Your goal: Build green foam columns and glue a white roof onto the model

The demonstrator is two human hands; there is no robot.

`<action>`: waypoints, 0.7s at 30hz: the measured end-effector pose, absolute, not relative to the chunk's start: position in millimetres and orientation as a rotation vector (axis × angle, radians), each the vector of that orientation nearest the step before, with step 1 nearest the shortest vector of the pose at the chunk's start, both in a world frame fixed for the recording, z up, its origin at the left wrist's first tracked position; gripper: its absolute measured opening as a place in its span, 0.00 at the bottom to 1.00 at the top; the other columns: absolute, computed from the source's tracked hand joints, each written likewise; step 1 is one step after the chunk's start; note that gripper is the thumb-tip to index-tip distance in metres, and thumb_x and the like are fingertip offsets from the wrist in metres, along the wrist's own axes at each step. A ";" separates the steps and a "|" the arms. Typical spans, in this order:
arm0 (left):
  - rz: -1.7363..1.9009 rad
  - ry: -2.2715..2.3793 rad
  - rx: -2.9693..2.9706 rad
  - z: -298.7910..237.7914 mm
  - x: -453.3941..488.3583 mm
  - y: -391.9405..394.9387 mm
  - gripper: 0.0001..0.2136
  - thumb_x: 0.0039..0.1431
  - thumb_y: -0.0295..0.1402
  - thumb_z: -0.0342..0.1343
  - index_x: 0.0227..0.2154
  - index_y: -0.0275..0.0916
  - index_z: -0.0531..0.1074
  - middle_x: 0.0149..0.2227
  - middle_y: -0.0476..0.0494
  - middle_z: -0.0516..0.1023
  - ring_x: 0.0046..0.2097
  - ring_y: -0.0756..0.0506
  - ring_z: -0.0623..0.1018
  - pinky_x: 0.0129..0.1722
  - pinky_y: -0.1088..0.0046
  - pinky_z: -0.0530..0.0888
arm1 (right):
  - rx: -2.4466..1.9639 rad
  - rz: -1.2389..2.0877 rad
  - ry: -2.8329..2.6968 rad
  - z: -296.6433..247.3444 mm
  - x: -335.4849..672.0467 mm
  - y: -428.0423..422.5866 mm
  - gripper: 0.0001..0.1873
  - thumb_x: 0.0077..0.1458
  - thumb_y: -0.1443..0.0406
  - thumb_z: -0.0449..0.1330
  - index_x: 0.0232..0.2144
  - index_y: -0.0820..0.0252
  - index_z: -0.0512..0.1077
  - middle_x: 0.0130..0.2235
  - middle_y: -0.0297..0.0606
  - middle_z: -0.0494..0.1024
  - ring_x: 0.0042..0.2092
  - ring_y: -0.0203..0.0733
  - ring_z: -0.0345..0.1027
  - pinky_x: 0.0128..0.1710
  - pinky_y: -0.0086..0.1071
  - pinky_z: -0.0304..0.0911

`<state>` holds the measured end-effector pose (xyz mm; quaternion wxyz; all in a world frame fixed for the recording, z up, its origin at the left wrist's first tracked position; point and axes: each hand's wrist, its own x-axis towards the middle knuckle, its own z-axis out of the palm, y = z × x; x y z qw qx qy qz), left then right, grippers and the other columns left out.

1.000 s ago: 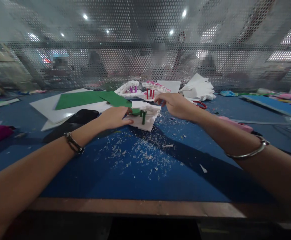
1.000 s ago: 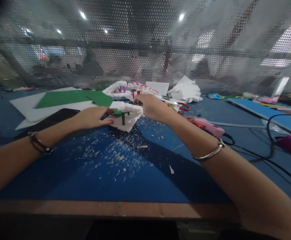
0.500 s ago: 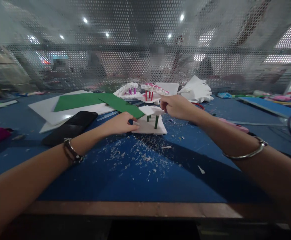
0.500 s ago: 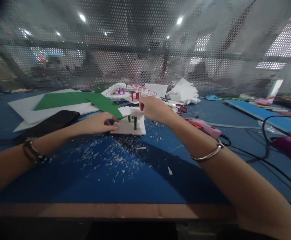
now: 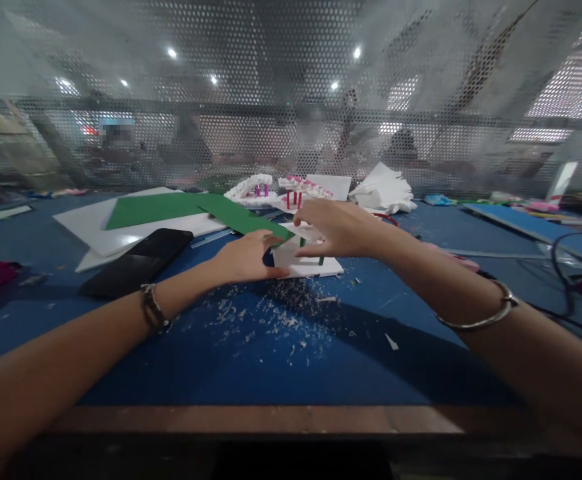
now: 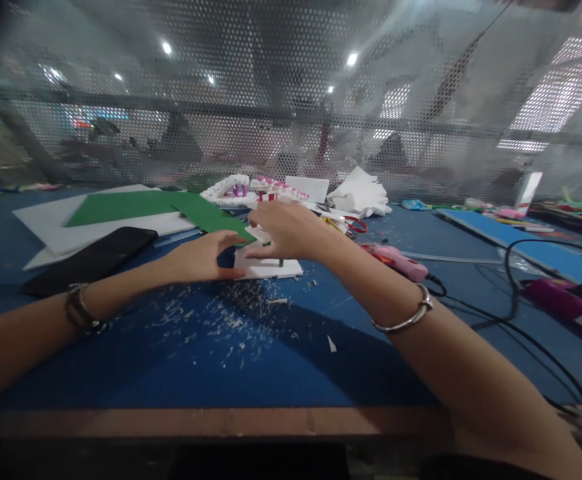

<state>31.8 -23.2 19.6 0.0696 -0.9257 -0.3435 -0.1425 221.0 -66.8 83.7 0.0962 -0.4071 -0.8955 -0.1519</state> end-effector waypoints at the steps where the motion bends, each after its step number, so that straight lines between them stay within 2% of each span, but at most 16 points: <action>1: -0.387 -1.053 -2.788 19.2 31.1 -21.8 0.33 0.48 0.55 0.47 0.51 0.34 0.63 0.50 0.28 0.68 0.43 0.38 0.73 0.30 0.68 0.70 | -1.222 -0.504 -2.676 82.5 220.1 -67.2 0.17 0.49 0.58 0.56 0.38 0.65 0.68 0.40 0.45 0.71 0.38 0.43 0.63 0.29 0.30 0.52; 4: -0.276 -1.179 -2.831 21.0 29.3 -19.7 0.39 0.45 0.58 0.46 0.54 0.33 0.58 0.54 0.27 0.62 0.49 0.34 0.69 0.36 0.62 0.70 | -1.272 -0.536 -2.681 81.6 222.3 -69.0 0.11 0.49 0.67 0.55 0.37 0.64 0.69 0.38 0.42 0.73 0.35 0.40 0.64 0.28 0.29 0.53; 7: -0.416 -1.240 -2.865 26.0 28.8 -20.5 0.42 0.44 0.59 0.47 0.56 0.32 0.54 0.56 0.29 0.59 0.53 0.34 0.64 0.45 0.59 0.66 | -1.148 -0.662 -2.662 80.1 231.7 -76.2 0.09 0.51 0.67 0.53 0.35 0.64 0.70 0.34 0.41 0.74 0.34 0.39 0.65 0.29 0.30 0.54; 10: -0.723 -1.151 -2.760 31.1 30.4 -25.3 0.40 0.43 0.59 0.49 0.53 0.33 0.58 0.53 0.31 0.62 0.53 0.36 0.63 0.49 0.59 0.63 | -0.956 -0.851 -2.658 73.9 243.8 -89.6 0.12 0.56 0.65 0.49 0.32 0.64 0.71 0.31 0.41 0.75 0.32 0.38 0.66 0.30 0.31 0.57; 13: -0.814 -0.935 -2.652 35.4 35.9 -33.9 0.34 0.46 0.54 0.51 0.51 0.36 0.59 0.51 0.35 0.63 0.52 0.37 0.63 0.49 0.60 0.61 | -0.855 -0.890 -2.633 65.9 253.0 -103.0 0.15 0.59 0.65 0.45 0.31 0.62 0.71 0.30 0.40 0.76 0.31 0.37 0.66 0.31 0.31 0.59; 15: -0.742 -0.733 -2.634 38.9 42.2 -40.0 0.31 0.50 0.50 0.51 0.53 0.37 0.57 0.53 0.37 0.62 0.52 0.39 0.63 0.49 0.62 0.59 | -0.805 -0.809 -2.601 62.7 256.4 -108.8 0.13 0.59 0.64 0.46 0.33 0.61 0.70 0.33 0.39 0.76 0.34 0.36 0.67 0.33 0.30 0.60; 18: -0.628 -0.500 -2.603 46.3 53.9 -46.1 0.27 0.54 0.46 0.50 0.53 0.38 0.56 0.53 0.38 0.63 0.52 0.41 0.63 0.49 0.65 0.56 | -0.839 -0.545 -2.456 63.2 258.9 -113.4 0.10 0.54 0.61 0.53 0.36 0.60 0.69 0.39 0.41 0.75 0.41 0.38 0.67 0.38 0.30 0.62; 21: -0.589 -0.468 -2.607 53.6 63.6 -46.3 0.24 0.55 0.42 0.51 0.53 0.40 0.56 0.54 0.40 0.65 0.52 0.42 0.65 0.47 0.66 0.56 | -1.068 -0.308 -2.125 66.3 261.8 -116.5 0.08 0.50 0.62 0.55 0.31 0.60 0.70 0.34 0.40 0.75 0.37 0.38 0.67 0.37 0.31 0.62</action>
